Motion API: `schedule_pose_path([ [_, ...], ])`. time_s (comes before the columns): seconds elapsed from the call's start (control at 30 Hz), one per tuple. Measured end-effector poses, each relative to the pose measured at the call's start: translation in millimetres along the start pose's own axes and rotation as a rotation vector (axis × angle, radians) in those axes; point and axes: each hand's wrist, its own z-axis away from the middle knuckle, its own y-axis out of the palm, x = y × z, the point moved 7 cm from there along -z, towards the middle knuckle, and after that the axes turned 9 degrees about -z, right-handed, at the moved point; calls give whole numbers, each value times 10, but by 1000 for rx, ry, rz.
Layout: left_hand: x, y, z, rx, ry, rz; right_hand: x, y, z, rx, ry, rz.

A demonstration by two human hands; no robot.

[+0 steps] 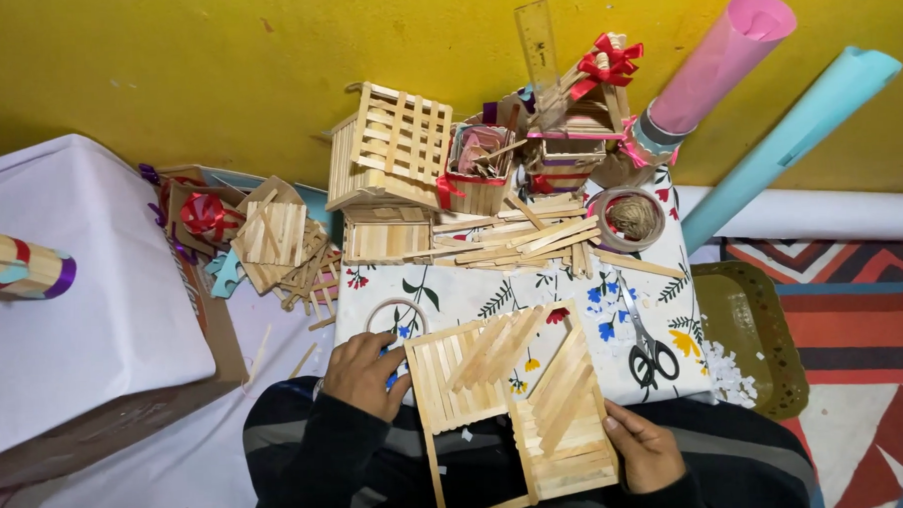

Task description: Assembling and reinforcing a structure made of popsicle sticks by gluing and cutting them to size.

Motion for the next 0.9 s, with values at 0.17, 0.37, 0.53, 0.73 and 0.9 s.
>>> schedule_pose_path([
  [0.17, -35, -77, -71, -100, 33, -36, 65, 30, -9, -18, -11, -65],
  [0.37, 187, -95, -86, -147, -37, -51, 161, 56, -4, -17, -55, -12],
  [0.53, 304, 125, -90, -63, -42, -16, 259, 163, 74, -6, -2, 59],
  [0.73, 122, -298, -118, -177, -59, 91, 258, 184, 71, -3, -4, 90],
  [0.9, -182, -680, -126, -245, -97, 161, 468, 337, 186, -7, 73, 179],
])
